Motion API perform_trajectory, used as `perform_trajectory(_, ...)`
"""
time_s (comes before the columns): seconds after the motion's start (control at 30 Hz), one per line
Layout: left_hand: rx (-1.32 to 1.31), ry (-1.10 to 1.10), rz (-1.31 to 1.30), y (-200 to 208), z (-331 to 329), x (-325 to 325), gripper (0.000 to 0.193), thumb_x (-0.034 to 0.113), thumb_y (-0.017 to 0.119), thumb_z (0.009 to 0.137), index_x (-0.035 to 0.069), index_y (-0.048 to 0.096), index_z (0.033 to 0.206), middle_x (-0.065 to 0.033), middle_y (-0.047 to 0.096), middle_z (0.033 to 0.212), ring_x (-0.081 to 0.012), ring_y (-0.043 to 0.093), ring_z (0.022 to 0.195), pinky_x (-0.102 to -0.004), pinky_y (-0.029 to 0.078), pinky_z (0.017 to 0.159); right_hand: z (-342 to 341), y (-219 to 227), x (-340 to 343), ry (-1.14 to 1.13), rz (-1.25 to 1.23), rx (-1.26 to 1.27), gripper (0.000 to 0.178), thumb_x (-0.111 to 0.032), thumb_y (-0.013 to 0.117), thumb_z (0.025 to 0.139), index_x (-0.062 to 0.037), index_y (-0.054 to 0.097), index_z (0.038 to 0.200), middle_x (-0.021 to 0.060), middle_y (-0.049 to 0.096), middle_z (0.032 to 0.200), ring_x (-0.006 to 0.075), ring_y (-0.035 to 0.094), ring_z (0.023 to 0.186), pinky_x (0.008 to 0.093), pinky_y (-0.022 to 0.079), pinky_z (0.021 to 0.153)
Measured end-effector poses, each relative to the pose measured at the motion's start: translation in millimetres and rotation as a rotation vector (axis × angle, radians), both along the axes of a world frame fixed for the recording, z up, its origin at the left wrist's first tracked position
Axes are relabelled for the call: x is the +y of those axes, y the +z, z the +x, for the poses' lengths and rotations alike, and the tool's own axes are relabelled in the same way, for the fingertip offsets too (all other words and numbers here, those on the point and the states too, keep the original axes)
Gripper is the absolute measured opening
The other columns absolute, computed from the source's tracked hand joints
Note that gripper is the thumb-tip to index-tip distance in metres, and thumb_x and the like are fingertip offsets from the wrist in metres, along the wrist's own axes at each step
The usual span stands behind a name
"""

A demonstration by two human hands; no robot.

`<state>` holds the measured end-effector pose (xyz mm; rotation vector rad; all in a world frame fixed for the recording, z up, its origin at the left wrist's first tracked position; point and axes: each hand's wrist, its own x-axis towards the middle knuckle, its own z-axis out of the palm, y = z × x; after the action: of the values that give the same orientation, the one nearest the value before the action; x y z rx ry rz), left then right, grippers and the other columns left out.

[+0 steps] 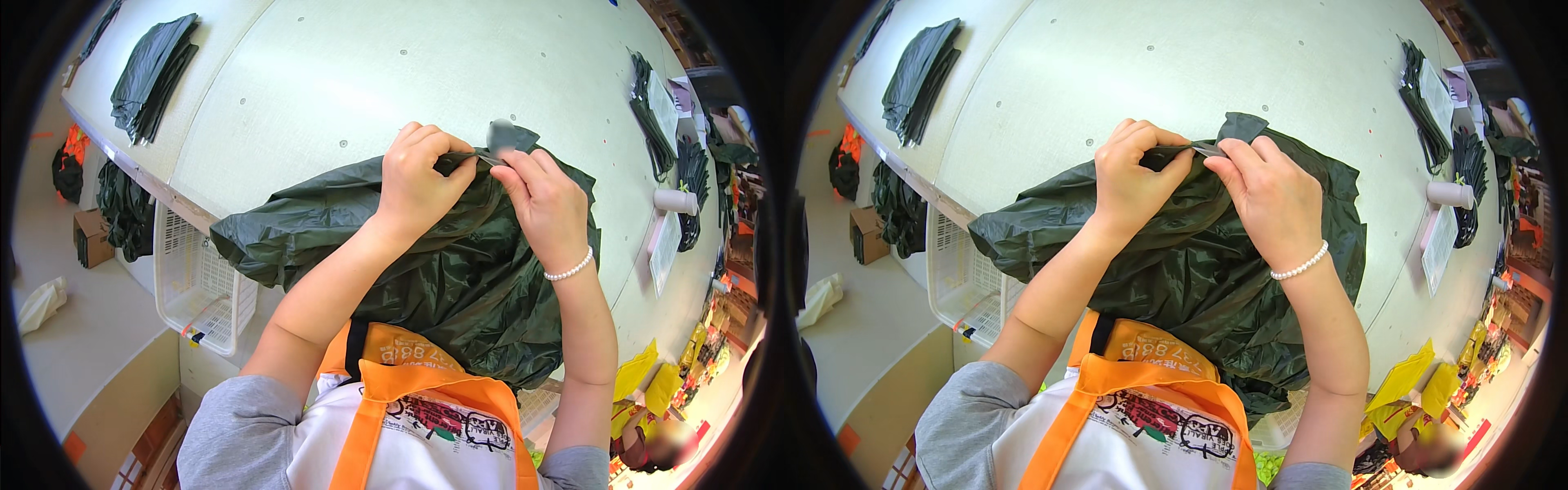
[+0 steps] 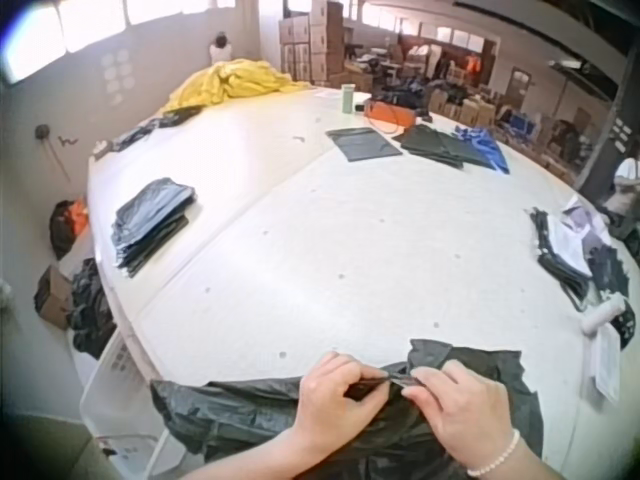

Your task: The person folds a dark green raincoat on a white table, smoothing the fabric, folding the sleeves and body, and stacking it with other folded garments. The person then picks up another raincoat and begins to fold it as well.

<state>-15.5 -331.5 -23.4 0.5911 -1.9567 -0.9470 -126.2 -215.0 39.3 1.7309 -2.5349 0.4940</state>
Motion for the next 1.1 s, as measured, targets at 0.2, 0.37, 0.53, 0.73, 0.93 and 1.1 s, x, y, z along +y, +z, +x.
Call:
perform_trajectory(0.2,-0.016,-0.01,-0.001,0,0,0,0.013,0.0,0.073,0.062,0.005,0.063,0.069,-0.0036,0.061,0.067,-0.0185,0.054,0.062,-0.0284,0.043,0.056,-2,-3,0,-0.047,-0.042,-0.144,0.024,-0.035,0.061,0.085,-0.0118,0.065,0.09,0.0037,0.052,0.069,0.0234,0.056,0.057,0.0311,0.044,0.049)
perform_trajectory(0.37,-0.042,-0.03,0.149,3,1,-1,0.011,0.002,0.073,0.065,0.004,0.065,0.073,-0.0039,0.062,0.067,-0.0143,0.057,0.063,-0.0254,0.045,0.058,-2,-2,0,0.02,-0.057,0.009,0.024,-0.034,0.064,0.082,-0.0117,0.064,0.091,0.0028,0.051,0.068,0.0205,0.055,0.057,0.0301,0.044,0.048)
perform_trajectory(0.53,-0.091,-0.125,0.379,2,3,-5,0.011,0.005,0.072,0.069,0.001,0.067,0.078,-0.0032,0.065,0.067,-0.0068,0.059,0.063,-0.0202,0.046,0.058,-4,-4,-3,0.077,-0.105,0.174,0.024,-0.032,0.067,0.079,-0.0116,0.064,0.092,0.0012,0.047,0.067,0.0161,0.053,0.057,0.0285,0.043,0.048)
perform_trajectory(0.73,-0.108,-0.141,0.485,6,3,-5,0.012,0.007,0.072,0.071,-0.001,0.067,0.079,-0.0034,0.065,0.066,-0.0048,0.057,0.06,-0.0191,0.045,0.056,-4,-5,-3,0.102,-0.121,0.242,0.023,-0.031,0.068,0.078,-0.0119,0.064,0.091,0.0005,0.046,0.067,0.0148,0.051,0.056,0.0274,0.041,0.048)
perform_trajectory(0.93,-0.141,-0.128,0.434,7,3,-4,0.012,0.006,0.071,0.07,-0.001,0.066,0.079,-0.0028,0.065,0.066,-0.0047,0.057,0.061,-0.0198,0.045,0.056,-5,-8,-2,0.089,-0.152,0.18,0.021,-0.03,0.068,0.077,-0.0119,0.064,0.088,0.0003,0.046,0.066,0.0149,0.051,0.055,0.0273,0.041,0.047)
perform_trajectory(1.1,-0.169,-0.14,0.535,9,-1,-4,0.011,0.005,0.071,0.072,-0.001,0.066,0.08,-0.0012,0.063,0.067,-0.004,0.055,0.063,-0.0197,0.045,0.058,-10,-18,1,0.051,-0.193,0.051,0.021,-0.031,0.067,0.078,-0.0121,0.064,0.085,0.0008,0.049,0.066,0.0167,0.053,0.054,0.0276,0.042,0.047)
